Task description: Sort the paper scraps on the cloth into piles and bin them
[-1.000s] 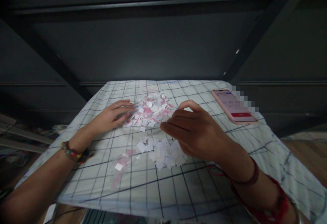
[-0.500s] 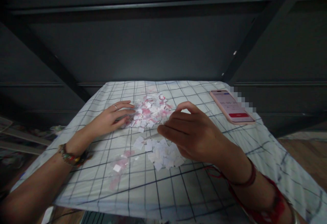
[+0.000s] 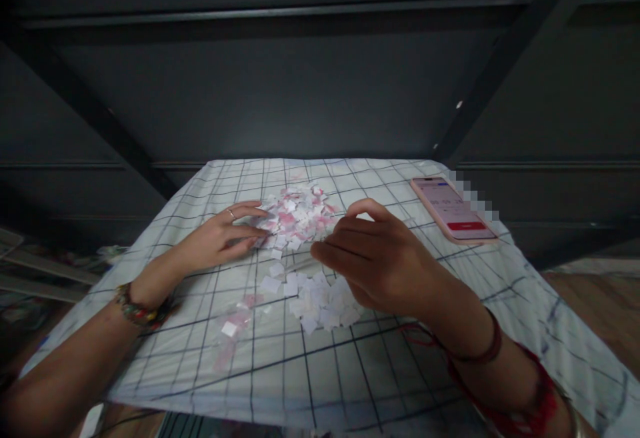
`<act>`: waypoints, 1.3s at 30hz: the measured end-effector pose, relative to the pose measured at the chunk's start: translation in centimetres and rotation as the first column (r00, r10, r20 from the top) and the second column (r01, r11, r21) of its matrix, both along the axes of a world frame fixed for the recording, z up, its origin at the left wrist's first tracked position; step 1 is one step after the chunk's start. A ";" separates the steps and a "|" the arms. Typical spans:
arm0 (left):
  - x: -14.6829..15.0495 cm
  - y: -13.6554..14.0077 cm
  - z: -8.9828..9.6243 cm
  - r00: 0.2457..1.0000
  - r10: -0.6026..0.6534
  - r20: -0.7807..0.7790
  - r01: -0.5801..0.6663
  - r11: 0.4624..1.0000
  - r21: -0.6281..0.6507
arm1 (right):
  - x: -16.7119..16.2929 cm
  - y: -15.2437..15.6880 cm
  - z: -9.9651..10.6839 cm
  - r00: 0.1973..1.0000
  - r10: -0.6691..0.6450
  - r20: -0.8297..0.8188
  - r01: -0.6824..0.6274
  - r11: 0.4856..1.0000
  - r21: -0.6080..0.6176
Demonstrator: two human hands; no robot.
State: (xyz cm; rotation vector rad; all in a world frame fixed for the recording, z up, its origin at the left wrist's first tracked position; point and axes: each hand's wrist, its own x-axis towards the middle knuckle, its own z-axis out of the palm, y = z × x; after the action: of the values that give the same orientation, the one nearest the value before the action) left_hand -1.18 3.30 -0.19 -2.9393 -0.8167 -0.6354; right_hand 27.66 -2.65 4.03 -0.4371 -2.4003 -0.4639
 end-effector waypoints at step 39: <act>-0.8 0.8 -0.6 0.998 0.058 -0.025 -0.057 0.998 0.029 | -0.8 0.0 0.0 0.996 -0.073 0.049 0.069 0.995 0.078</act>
State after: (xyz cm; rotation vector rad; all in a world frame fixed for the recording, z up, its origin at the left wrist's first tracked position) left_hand -1.95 4.14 -0.84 -2.8804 -0.8789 -0.5986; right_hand 26.87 -2.70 4.02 -0.4829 -2.4132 -0.6038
